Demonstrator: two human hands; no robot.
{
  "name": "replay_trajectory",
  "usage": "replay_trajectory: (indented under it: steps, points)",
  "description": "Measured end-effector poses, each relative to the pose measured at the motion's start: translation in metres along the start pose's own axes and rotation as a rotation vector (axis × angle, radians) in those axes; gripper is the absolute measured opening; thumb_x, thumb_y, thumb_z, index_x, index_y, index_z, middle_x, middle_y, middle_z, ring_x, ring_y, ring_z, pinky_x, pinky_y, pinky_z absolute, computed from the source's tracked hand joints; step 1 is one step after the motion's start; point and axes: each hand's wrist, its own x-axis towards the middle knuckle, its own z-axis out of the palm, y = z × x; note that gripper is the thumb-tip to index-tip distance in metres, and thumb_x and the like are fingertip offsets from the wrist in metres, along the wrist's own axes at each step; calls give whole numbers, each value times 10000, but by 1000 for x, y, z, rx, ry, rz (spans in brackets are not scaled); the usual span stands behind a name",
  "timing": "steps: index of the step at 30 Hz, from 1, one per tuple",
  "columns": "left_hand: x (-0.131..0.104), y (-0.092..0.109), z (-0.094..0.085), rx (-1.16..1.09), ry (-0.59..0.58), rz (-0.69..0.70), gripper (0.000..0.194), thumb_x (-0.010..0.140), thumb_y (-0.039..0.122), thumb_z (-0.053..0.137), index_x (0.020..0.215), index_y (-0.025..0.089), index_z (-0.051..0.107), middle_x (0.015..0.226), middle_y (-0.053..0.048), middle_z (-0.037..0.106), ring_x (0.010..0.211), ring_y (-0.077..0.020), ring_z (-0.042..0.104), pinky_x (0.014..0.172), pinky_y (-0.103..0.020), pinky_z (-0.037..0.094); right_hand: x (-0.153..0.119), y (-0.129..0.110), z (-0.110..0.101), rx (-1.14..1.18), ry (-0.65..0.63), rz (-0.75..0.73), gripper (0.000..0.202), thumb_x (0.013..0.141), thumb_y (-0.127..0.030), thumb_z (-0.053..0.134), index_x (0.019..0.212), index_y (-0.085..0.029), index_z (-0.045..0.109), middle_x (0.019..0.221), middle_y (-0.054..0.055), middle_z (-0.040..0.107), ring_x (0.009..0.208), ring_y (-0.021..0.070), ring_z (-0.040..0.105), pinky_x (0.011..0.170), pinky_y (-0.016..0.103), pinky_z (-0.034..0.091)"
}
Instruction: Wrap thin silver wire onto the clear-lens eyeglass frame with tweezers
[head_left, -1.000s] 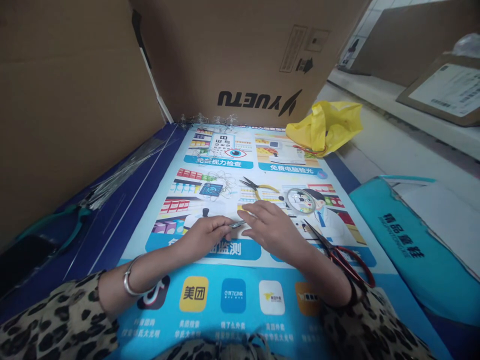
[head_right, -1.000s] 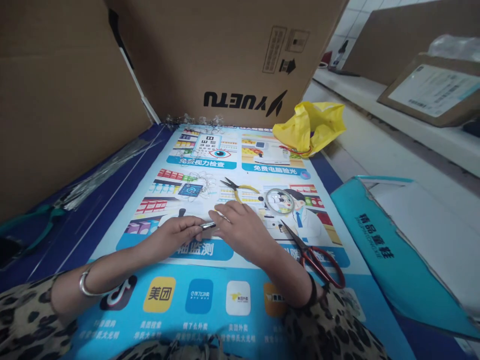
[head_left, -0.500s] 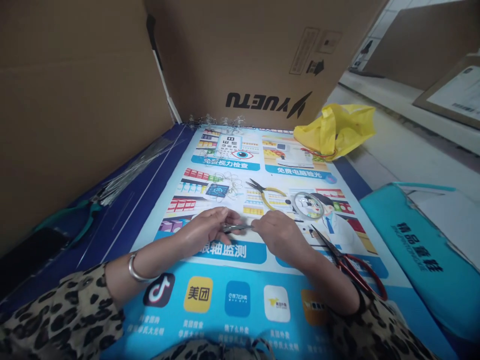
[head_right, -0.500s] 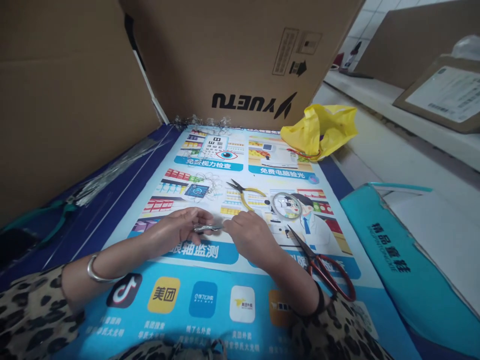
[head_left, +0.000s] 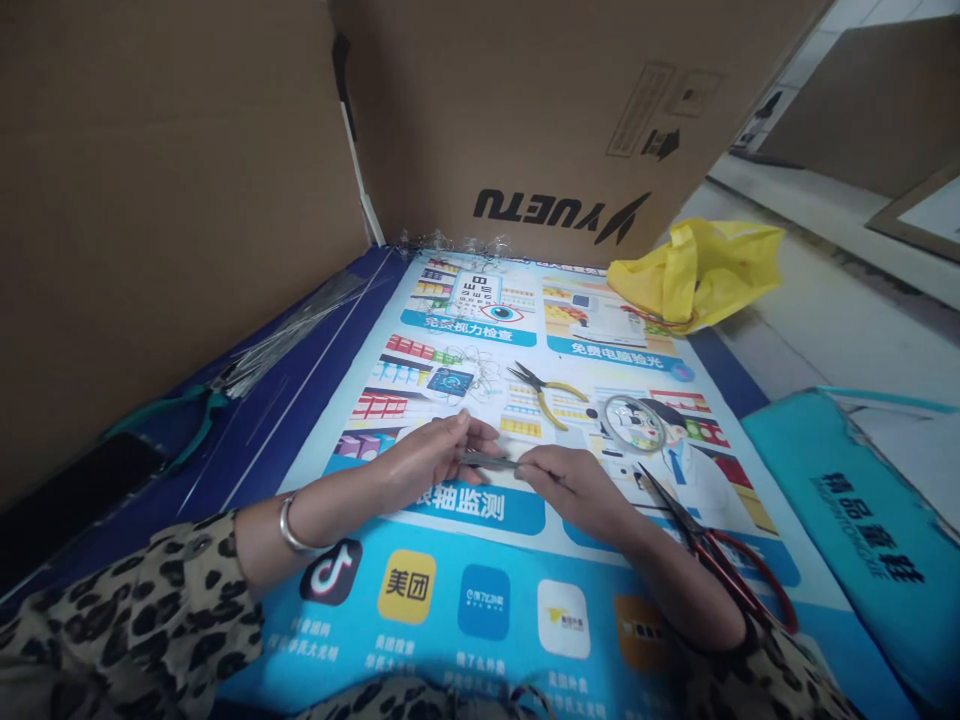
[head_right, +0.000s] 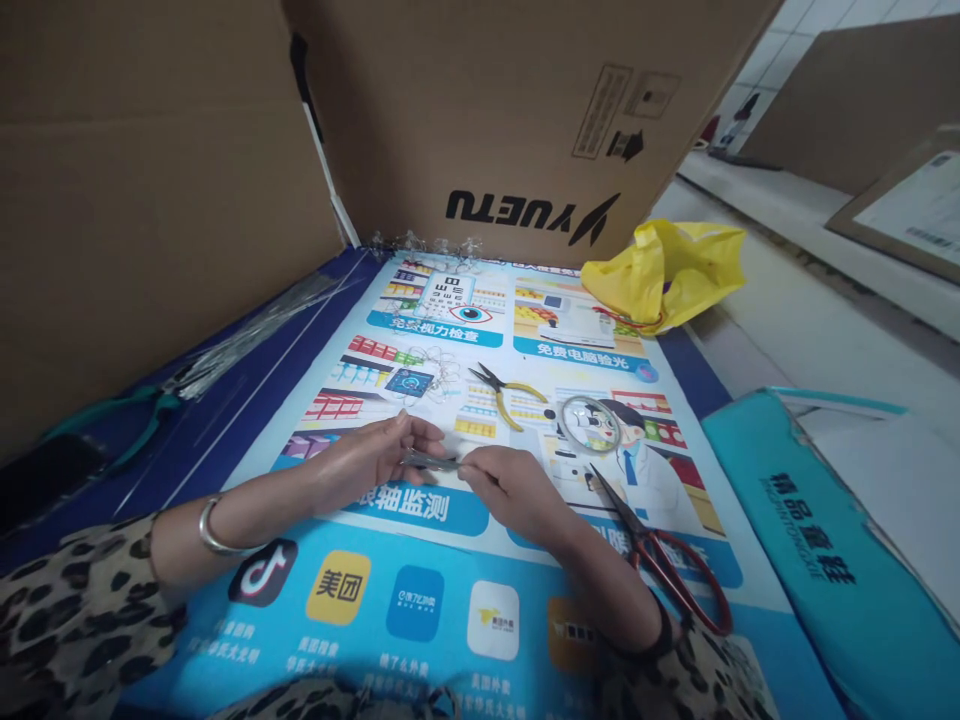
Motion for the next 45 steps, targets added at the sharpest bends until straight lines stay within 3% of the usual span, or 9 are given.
replay_trajectory:
  steps: [12,18,22,27,31,33,36,41,45]
  points:
    - [-5,-4,16,155,94,146,418,902,479,323,1025,129,518,909,-115,564,803,-168,530,607,-266,424,4,-12,15,-36,23,-24,308,915,-345,363,811,-203,616,742,23,636,668,136,558,603,236,388]
    - [-4,1,9,179,-28,76,443,906,495,290,1005,134,527,923,-116,573,767,-154,534,595,-253,427,1,-9,10,-89,89,-131,314,918,-325,346,867,-199,629,802,52,658,735,152,577,661,252,405]
    - [-4,10,3,485,-146,-34,408,884,492,360,941,138,555,696,-41,564,575,-106,485,512,-228,383,-2,-4,5,-124,90,-135,290,913,-304,354,857,-194,617,793,47,652,726,147,570,650,243,397]
    - [-7,20,5,921,-190,10,259,882,349,395,796,160,551,657,-2,547,554,-99,471,532,-230,364,-2,-4,3,-157,75,-147,270,907,-300,366,872,-186,608,812,49,650,740,153,571,655,250,394]
    - [-9,22,7,1069,-138,136,277,876,311,387,657,171,485,598,13,489,565,-109,441,549,-238,330,-1,-7,0,-29,116,-43,218,885,-324,417,869,-199,594,766,30,633,683,137,555,611,240,388]
    - [-10,22,8,985,-103,136,283,886,331,359,676,173,465,587,25,463,553,-105,429,550,-234,335,-1,-9,-3,146,186,86,190,844,-352,494,951,-208,556,678,-8,587,595,117,515,557,227,379]
    - [-11,21,11,841,-34,137,291,900,370,323,721,177,449,585,38,435,533,-100,409,533,-226,334,-4,-14,-3,413,193,224,350,772,-378,587,1053,-207,467,606,-57,510,526,99,466,499,212,368]
    - [-18,13,24,847,6,216,327,906,403,326,684,181,416,572,47,410,545,-100,388,539,-226,316,5,-38,7,294,93,179,203,789,-400,562,793,-201,522,584,-52,497,540,92,457,484,204,325]
    - [-27,12,33,932,32,282,344,918,395,298,669,183,404,582,44,421,570,-106,407,571,-230,328,0,-60,-5,167,131,97,328,875,-352,431,596,-187,476,571,-37,483,556,93,453,501,214,329]
